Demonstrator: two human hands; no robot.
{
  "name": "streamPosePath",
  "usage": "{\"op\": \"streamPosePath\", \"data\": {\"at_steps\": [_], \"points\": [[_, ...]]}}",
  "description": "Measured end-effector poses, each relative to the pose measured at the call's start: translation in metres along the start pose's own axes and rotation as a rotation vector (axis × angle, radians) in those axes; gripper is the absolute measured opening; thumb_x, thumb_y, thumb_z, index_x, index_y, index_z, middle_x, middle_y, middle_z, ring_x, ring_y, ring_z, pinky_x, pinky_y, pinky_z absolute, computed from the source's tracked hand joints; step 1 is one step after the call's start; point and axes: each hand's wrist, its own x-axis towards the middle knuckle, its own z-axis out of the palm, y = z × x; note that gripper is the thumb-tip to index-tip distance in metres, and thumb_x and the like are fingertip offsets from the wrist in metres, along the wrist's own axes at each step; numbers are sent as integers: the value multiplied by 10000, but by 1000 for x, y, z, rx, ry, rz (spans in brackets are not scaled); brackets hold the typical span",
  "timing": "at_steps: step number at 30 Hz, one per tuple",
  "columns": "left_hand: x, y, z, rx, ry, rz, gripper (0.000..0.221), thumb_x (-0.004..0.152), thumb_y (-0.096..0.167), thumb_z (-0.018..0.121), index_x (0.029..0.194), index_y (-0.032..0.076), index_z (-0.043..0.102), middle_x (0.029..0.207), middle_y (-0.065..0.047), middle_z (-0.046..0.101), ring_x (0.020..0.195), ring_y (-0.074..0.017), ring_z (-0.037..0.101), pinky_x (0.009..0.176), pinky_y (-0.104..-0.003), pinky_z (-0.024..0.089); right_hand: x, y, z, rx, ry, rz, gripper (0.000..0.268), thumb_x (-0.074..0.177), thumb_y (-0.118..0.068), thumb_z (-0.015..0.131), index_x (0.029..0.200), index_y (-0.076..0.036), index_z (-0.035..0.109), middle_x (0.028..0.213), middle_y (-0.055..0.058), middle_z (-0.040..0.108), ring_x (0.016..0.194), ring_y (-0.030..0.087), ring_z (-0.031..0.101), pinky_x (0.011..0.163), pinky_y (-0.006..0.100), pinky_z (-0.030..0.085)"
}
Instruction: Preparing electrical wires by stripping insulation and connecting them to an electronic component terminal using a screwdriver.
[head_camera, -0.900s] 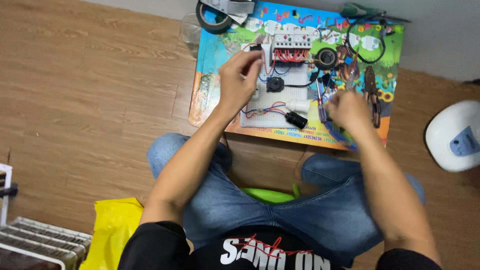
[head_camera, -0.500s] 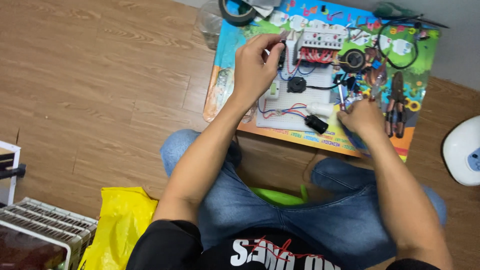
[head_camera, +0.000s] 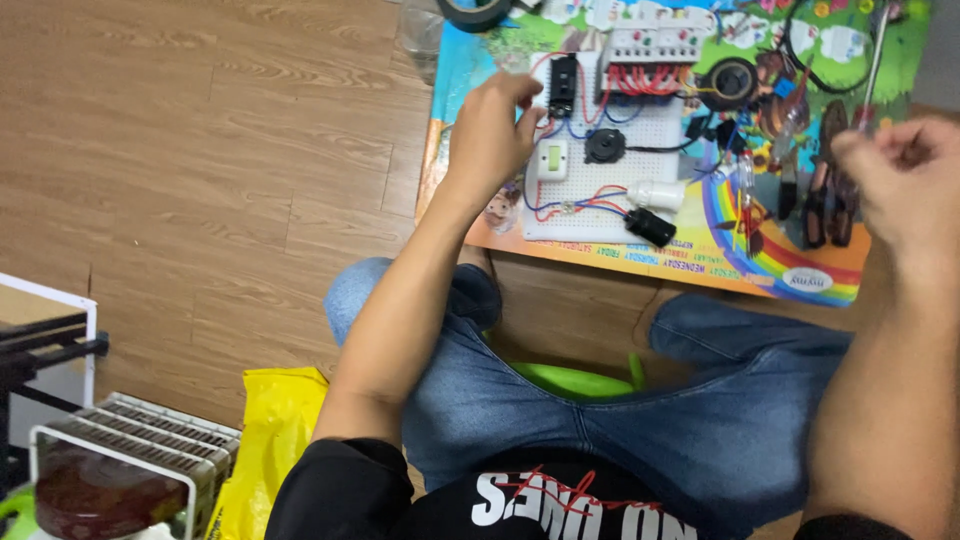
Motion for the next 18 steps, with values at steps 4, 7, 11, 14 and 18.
{"op": "streamPosePath", "data": {"at_steps": [4,7,11,14,18], "points": [[-9,-5,24,195,-275,-21,309,911,164,748,1198,56,716,1040,-191,654,896,-434,650,607,-526,510,-13,-89,-2,327,83,99,266,1246,-55,776,1199,-103,519,943,83,652,714,132,632,595,270,493],[-14,-6,32,227,-424,-94,597,816,166,798,1378,79,619,1112,-198,615,1023,-452,620,702,-544,518,-20,-127,-14,332,41,-88,163,1295,72,686,1314,61,524,1105,209,698,828,224,714,669,278,572],[-15,-15,40,245,-412,-68,588,784,172,729,1355,90,618,1145,-208,604,1074,-460,602,801,-558,499,-7,-96,-16,669,244,32,193,1169,-112,777,1277,-68,623,1183,102,626,772,168,609,683,247,528],[-13,-34,55,204,-337,-64,578,771,241,746,1327,112,655,1143,-190,615,1059,-434,625,860,-538,490,8,-73,-26,993,388,90,258,1055,-353,749,1172,-137,670,1033,30,592,842,170,610,770,329,591],[-14,-15,47,134,-229,47,478,847,259,770,1272,55,693,1122,-194,653,984,-409,660,849,-479,488,15,-82,-52,968,422,-119,176,1190,-240,616,1163,-140,473,871,147,511,593,239,486,505,394,445]]}}
